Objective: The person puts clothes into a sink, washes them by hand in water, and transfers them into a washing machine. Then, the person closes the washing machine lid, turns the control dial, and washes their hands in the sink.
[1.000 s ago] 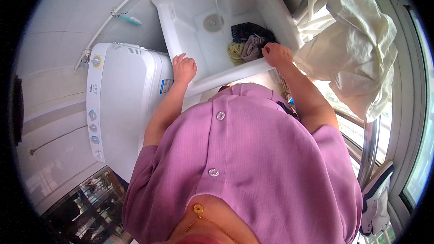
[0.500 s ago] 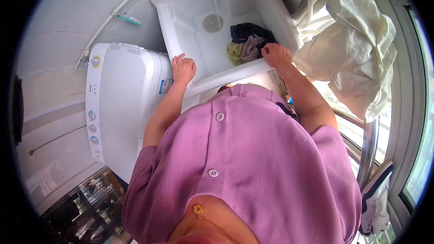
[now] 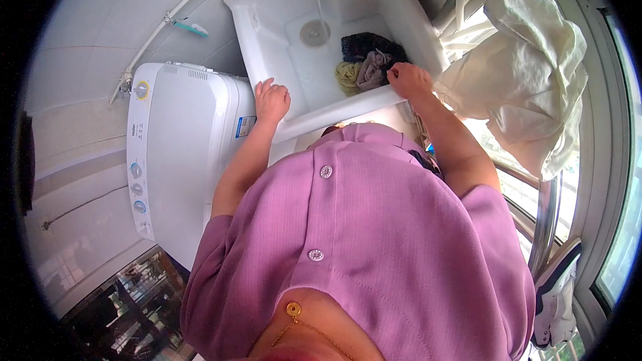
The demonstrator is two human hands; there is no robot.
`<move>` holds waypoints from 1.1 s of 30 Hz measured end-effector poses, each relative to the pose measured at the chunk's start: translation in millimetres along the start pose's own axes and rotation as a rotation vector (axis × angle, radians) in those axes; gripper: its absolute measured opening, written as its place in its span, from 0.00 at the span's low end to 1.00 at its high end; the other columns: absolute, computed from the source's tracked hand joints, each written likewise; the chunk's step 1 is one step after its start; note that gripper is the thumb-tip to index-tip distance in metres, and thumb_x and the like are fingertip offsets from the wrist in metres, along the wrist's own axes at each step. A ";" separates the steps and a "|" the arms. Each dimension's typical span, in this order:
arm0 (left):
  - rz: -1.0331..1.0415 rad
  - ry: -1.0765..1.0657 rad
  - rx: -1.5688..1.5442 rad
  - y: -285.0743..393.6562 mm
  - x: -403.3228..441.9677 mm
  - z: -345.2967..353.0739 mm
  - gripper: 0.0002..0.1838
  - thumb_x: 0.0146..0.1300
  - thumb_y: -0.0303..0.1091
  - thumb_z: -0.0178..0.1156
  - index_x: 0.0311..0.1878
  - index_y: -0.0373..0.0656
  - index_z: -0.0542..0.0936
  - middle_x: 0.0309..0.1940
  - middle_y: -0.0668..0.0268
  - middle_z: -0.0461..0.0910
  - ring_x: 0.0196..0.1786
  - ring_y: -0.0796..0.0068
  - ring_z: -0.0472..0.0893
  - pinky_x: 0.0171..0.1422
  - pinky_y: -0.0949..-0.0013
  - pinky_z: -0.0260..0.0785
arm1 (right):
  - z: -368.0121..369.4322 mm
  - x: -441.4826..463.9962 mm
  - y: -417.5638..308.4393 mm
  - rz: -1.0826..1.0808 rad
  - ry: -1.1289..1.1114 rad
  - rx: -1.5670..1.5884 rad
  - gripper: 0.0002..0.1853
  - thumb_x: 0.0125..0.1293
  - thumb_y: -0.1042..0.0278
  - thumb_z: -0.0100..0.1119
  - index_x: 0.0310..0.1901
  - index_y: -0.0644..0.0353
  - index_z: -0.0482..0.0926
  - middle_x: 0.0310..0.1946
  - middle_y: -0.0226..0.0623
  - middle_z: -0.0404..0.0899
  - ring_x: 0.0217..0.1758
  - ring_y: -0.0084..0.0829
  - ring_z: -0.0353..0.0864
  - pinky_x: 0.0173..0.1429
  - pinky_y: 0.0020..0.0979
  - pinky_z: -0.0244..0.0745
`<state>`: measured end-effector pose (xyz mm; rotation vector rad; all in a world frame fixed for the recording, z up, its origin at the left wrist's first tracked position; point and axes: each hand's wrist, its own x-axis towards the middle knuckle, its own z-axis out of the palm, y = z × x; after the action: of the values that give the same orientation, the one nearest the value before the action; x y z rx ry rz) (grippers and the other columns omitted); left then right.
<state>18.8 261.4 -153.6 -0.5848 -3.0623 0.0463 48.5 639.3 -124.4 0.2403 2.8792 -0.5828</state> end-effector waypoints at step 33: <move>0.022 0.048 -0.011 -1.1 -0.1 1.6 0.06 0.55 0.36 0.60 0.31 0.47 0.83 0.35 0.65 0.82 0.61 0.63 0.70 0.71 0.52 0.50 | -0.4 0.3 -1.1 0.006 -0.010 -0.009 0.15 0.62 0.50 0.52 0.34 0.51 0.81 0.37 0.39 0.83 0.44 0.45 0.81 0.49 0.44 0.75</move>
<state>18.4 260.3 -155.1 -0.6104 -3.0123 0.0160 48.0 638.5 -123.6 0.2439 2.8701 -0.5682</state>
